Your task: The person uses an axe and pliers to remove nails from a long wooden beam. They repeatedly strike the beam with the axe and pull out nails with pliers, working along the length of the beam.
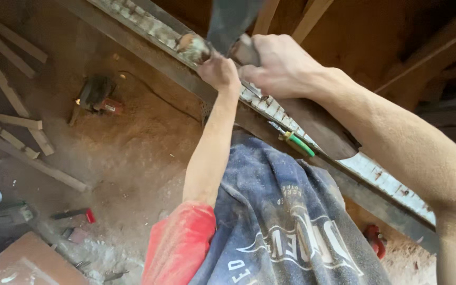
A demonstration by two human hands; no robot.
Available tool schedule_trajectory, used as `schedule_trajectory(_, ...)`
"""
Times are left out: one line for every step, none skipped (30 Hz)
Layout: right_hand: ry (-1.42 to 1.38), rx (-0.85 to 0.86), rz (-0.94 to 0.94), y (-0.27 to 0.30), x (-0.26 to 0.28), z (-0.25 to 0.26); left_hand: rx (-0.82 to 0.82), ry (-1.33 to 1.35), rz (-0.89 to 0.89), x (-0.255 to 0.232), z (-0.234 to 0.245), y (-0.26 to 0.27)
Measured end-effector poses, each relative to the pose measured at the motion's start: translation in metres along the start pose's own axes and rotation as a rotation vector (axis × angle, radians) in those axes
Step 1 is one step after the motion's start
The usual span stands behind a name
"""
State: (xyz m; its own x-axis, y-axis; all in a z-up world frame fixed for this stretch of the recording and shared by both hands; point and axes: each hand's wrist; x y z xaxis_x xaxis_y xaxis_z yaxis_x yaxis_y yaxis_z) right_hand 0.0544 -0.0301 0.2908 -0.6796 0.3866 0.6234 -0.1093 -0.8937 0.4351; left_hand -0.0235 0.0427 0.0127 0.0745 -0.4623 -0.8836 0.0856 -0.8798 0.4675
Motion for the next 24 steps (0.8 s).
schedule_trajectory(-0.05, -0.013, -0.039, 0.006, -0.008, -0.004, -0.023, 0.07, 0.115, -0.004, 0.002, -0.004)
schedule_trajectory(-0.092, -0.023, -0.073, 0.011, -0.016, -0.005, -0.051, 0.147, 0.228, -0.009, 0.003, -0.007)
schedule_trajectory(-0.163, -0.063, -0.083, 0.016, -0.024, -0.006, 0.058, 0.208, 0.313, -0.014, 0.006, -0.008)
schedule_trajectory(-0.237, -0.1, -0.089, 0.019, -0.032, -0.009, 0.165, 0.267, 0.393, -0.021, 0.011, -0.009)
schedule_trajectory(-0.311, -0.137, -0.096, 0.024, -0.041, -0.013, 0.274, 0.327, 0.47, -0.028, 0.015, -0.007)
schedule_trajectory(-0.323, -0.153, -0.12, 0.031, -0.049, -0.017, 0.482, 0.331, 0.577, -0.036, 0.02, -0.001)
schedule_trajectory(-0.335, -0.169, -0.144, 0.039, -0.058, -0.022, 0.69, 0.332, 0.681, -0.042, 0.023, 0.011)
schedule_trajectory(-0.348, -0.189, -0.167, 0.046, -0.07, -0.029, 0.903, 0.328, 0.782, -0.046, 0.027, 0.022)
schedule_trajectory(-0.374, -0.172, -0.22, 0.053, -0.084, -0.038, 0.95, 0.059, 0.487, -0.049, 0.032, 0.031)
schedule_trajectory(-0.398, -0.156, -0.277, 0.063, -0.097, -0.045, 0.98, -0.205, 0.191, -0.051, 0.033, 0.04)
schedule_trajectory(-0.423, -0.139, -0.335, 0.074, -0.111, -0.053, 0.989, -0.466, -0.109, -0.053, 0.036, 0.048)
schedule_trajectory(-0.391, -0.137, -0.324, 0.087, -0.124, -0.064, 0.998, -0.682, -0.323, -0.051, 0.043, 0.058)
schedule_trajectory(-0.359, -0.136, -0.313, 0.099, -0.135, -0.074, 0.993, -0.897, -0.54, -0.047, 0.05, 0.067)
schedule_trajectory(-0.325, -0.137, -0.295, 0.108, -0.146, -0.081, 0.97, -1.108, -0.766, -0.045, 0.056, 0.074)
schedule_trajectory(-0.304, -0.127, -0.297, 0.117, -0.154, -0.087, 1.035, -1.282, -0.692, -0.04, 0.063, 0.084)
schedule_trajectory(-0.285, -0.117, -0.296, 0.126, -0.161, -0.093, 1.094, -1.458, -0.61, -0.034, 0.072, 0.096)
schedule_trajectory(-0.267, -0.108, -0.295, 0.133, -0.166, -0.098, 1.149, -1.633, -0.519, -0.028, 0.081, 0.107)
schedule_trajectory(-0.285, -0.109, -0.311, 0.139, -0.169, -0.103, 1.17, -1.443, -0.695, -0.023, 0.092, 0.115)
schedule_trajectory(-0.303, -0.111, -0.327, 0.145, -0.172, -0.108, 1.181, -1.245, -0.862, -0.019, 0.103, 0.122)
schedule_trajectory(-0.318, -0.115, -0.342, 0.15, -0.174, -0.112, 1.181, -1.038, -1.021, -0.016, 0.109, 0.125)
schedule_trajectory(-0.371, -0.106, -0.382, 0.154, -0.175, -0.115, 1.149, -1.105, -0.904, -0.014, 0.11, 0.125)
schedule_trajectory(-0.425, -0.096, -0.426, 0.157, -0.176, -0.119, 1.116, -1.167, -0.784, -0.012, 0.11, 0.124)
schedule_trajectory(-0.479, -0.085, -0.469, 0.159, -0.178, -0.123, 1.08, -1.225, -0.664, -0.012, 0.109, 0.122)
schedule_trajectory(-0.515, -0.106, -0.464, 0.161, -0.179, -0.126, 1.078, -1.274, -0.69, -0.013, 0.106, 0.118)
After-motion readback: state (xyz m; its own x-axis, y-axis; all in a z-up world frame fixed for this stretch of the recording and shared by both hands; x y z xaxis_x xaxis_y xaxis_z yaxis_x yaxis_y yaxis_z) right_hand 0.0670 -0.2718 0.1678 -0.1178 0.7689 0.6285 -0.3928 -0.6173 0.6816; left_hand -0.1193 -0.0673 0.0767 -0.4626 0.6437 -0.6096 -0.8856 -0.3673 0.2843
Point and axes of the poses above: each hand's wrist, its own y-axis away from the middle knuckle, its own z-axis out of the back of the hand, x = y × z, and after that the axes turned 11 degrees about z, right-handed
